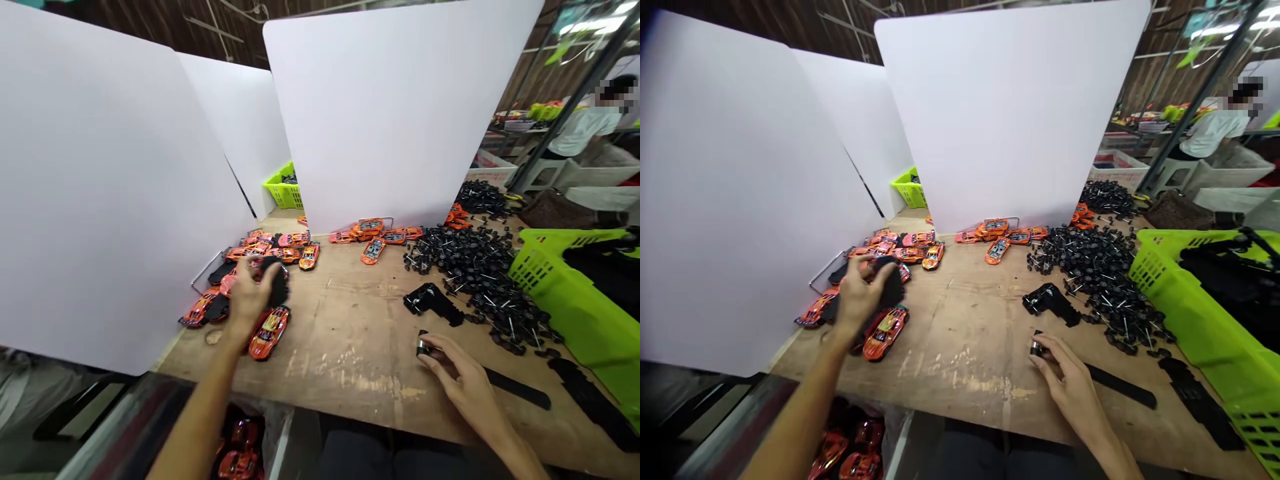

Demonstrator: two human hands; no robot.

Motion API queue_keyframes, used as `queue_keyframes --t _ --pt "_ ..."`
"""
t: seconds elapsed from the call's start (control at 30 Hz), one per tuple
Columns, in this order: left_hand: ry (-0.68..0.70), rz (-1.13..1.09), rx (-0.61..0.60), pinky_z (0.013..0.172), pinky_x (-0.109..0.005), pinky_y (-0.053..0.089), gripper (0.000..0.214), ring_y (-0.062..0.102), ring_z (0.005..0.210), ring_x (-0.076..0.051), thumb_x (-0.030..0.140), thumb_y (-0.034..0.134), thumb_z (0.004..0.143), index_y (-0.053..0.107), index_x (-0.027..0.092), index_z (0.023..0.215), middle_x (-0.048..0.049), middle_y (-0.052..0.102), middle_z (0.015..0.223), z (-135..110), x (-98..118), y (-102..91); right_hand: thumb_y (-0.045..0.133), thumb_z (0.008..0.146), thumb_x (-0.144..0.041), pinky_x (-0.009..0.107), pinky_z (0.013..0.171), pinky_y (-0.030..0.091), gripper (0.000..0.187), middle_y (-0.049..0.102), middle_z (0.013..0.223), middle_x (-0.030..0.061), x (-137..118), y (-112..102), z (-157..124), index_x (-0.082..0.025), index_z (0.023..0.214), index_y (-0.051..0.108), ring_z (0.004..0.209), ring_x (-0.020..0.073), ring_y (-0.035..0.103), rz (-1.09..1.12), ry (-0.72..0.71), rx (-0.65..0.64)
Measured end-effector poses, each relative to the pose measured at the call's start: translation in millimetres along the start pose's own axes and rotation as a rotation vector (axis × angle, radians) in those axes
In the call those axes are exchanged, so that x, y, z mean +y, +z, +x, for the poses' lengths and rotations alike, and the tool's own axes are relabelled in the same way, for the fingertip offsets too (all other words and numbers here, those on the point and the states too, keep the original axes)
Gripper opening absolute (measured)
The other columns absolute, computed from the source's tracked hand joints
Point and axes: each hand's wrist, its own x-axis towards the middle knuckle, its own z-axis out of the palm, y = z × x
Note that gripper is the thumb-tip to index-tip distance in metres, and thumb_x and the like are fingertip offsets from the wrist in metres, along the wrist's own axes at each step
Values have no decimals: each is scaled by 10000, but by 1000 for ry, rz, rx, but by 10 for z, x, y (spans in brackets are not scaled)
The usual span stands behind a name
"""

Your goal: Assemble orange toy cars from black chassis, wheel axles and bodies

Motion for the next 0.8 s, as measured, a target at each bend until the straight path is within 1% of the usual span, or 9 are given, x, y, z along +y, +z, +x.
queue_keyframes --t 0.1,0.17,0.23,0.33,0.4,0.47,0.6,0.7,0.8 --pt "66 413 -11 1006 -481 521 444 680 1109 -351 429 654 908 659 174 1271 -158 730 1158 699 -413 -202 600 1003 -454 360 876 652 301 733 1278 80 74 -125 103 -285 1223 717 1045 259 756 -30 -14 31" --pt "85 512 15 1069 -509 475 442 612 1226 -401 364 643 894 680 112 1255 -228 673 1260 934 -604 -203 586 1010 -447 412 979 614 313 722 1305 82 181 -204 206 -286 1253 699 1150 282 720 -97 -38 66" --pt "106 549 124 1111 -562 429 443 533 1317 -442 341 614 898 688 80 1248 -270 610 1354 999 -681 -119 565 1016 -446 468 1074 549 329 709 1328 86 344 -293 333 -287 1279 680 1240 301 670 -180 -46 132" --pt "155 497 299 1142 -649 353 406 467 1378 -460 306 557 922 686 89 1239 -280 560 1429 920 -571 141 562 999 -482 500 1060 535 380 702 1301 108 631 -416 529 -266 1300 648 1223 317 659 -250 6 224" --pt "163 363 283 1165 -667 294 371 438 1404 -449 277 518 928 680 104 1213 -267 570 1423 819 -376 415 605 964 -517 493 1031 544 447 691 1303 117 785 -443 641 -255 1326 619 1204 320 660 -272 37 217" --pt "146 193 129 1176 -634 287 342 455 1390 -420 275 482 935 677 124 1171 -237 619 1358 691 -131 786 645 936 -520 487 1029 535 499 667 1352 119 870 -402 732 -258 1357 593 1244 326 638 -321 26 157" --pt "169 73 -179 991 -431 502 278 668 1063 -313 392 643 859 702 177 1026 -132 736 1057 393 350 1734 644 926 -444 516 974 523 506 669 1368 132 865 -235 870 -263 1394 578 1261 371 623 -504 27 95" --pt "114 30 -264 1011 -470 485 457 633 1165 -383 483 800 730 686 134 1001 -217 701 1159 237 632 2318 642 912 -414 536 973 506 478 703 1305 139 796 -243 930 -242 1356 603 1204 382 648 -530 50 154" --pt "40 -44 -288 1067 -552 428 583 545 1307 -450 489 816 729 636 97 1122 -294 618 1314 65 849 2535 667 906 -454 496 973 523 438 727 1227 119 663 -355 902 -232 1281 628 1118 335 675 -363 73 279"
